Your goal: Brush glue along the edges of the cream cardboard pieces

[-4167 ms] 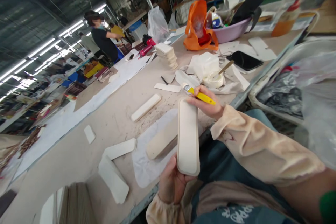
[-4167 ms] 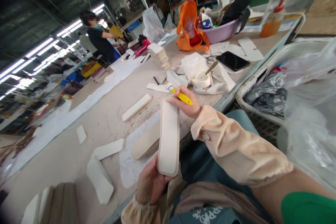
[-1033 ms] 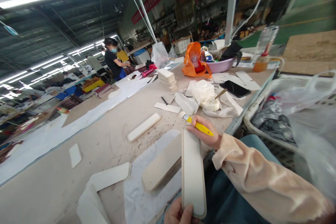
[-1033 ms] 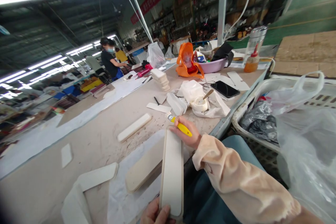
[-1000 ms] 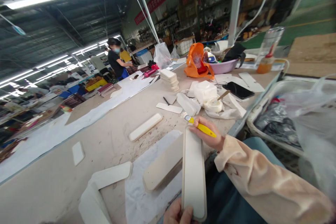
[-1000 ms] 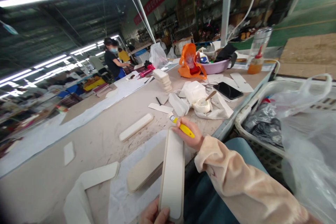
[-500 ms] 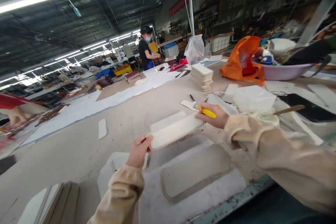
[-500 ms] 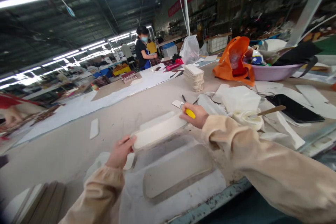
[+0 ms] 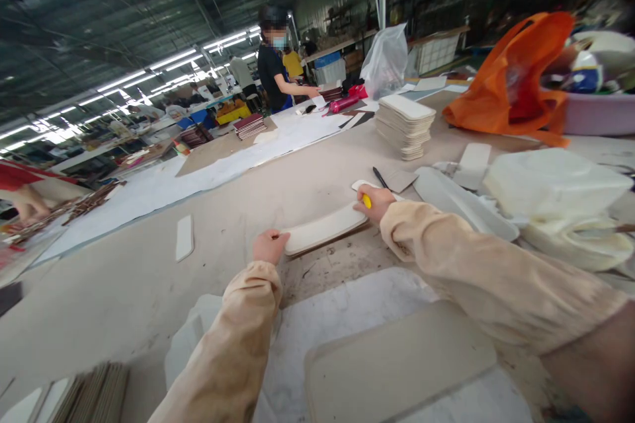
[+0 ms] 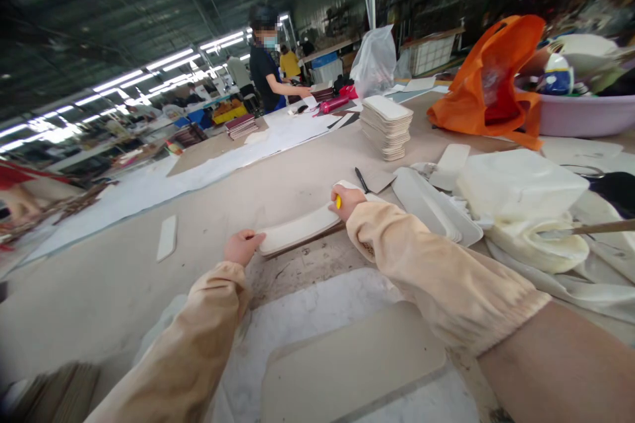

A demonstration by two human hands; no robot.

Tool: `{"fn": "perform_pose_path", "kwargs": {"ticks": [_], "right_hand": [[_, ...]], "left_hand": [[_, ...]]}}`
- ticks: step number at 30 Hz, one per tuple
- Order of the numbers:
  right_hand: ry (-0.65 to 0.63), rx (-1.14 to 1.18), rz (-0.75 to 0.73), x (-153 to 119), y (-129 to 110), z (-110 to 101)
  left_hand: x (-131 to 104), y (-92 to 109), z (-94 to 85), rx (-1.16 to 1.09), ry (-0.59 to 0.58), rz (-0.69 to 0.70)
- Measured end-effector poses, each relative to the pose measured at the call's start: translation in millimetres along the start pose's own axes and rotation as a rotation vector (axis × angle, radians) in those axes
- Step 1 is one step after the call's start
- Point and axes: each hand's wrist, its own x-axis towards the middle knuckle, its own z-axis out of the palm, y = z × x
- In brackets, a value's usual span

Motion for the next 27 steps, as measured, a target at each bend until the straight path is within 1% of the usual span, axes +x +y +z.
{"fn": "perform_pose_path", "kwargs": {"ticks": [2,4,6,7,9,11,13,15,17,18,20,21,22,24,26,27], "right_hand": [[-0.013,-0.016,0.012,0,2,2],[-0.02,-0.034,0.029,-3,6,-2],[0.004,-0.047,0.011,-11,9,-13],[0.019,-0.052,-0.009,-17,11,-21],[0.032,-0.034,-0.061,-35,13,-41],[0.003,0.041,-0.102,-62,11,-65],[-0.053,0.146,-0.112,-97,5,-88],[-0.092,0.235,-0.09,-138,-4,-107],[-0.081,0.305,-0.028,-179,-14,-120],[-0.042,0.313,0.007,-198,-19,-124],[0.067,0.304,0.071,-229,-28,-128],[0.11,0.35,0.095,-241,-33,-128],[0.146,0.433,0.123,-250,-38,-127],[0.177,0.685,0.193,-262,-49,-121],[0.172,0.912,0.291,-265,-61,-113],[0.157,0.985,0.338,-266,-69,-108]], "left_hand": [[1,2,2.2,0.058,0.025,0.006],[-1,3,1.7,0.092,0.049,0.024],[-12,3,-3.1,0.101,0.049,0.055],[-22,3,-7.4,0.09,0.029,0.083],[-49,5,-19.9,0.029,-0.052,0.186],[-87,7,-34.9,-0.075,-0.168,0.355],[-129,5,-46.8,-0.163,-0.28,0.518],[-169,-2,-50.1,-0.207,-0.358,0.607],[-202,-14,-43.5,-0.222,-0.394,0.626],[-214,-21,-37.5,-0.228,-0.402,0.623],[-232,-33,-23.7,-0.245,-0.404,0.615],[-237,-38,-17.3,-0.259,-0.4,0.617],[-241,-42,-11.7,-0.274,-0.395,0.619],[-244,-47,-3.7,-0.309,-0.375,0.629],[-244,-50,1.0,-0.341,-0.35,0.642],[-243,-51,2.5,-0.354,-0.338,0.653]]}}
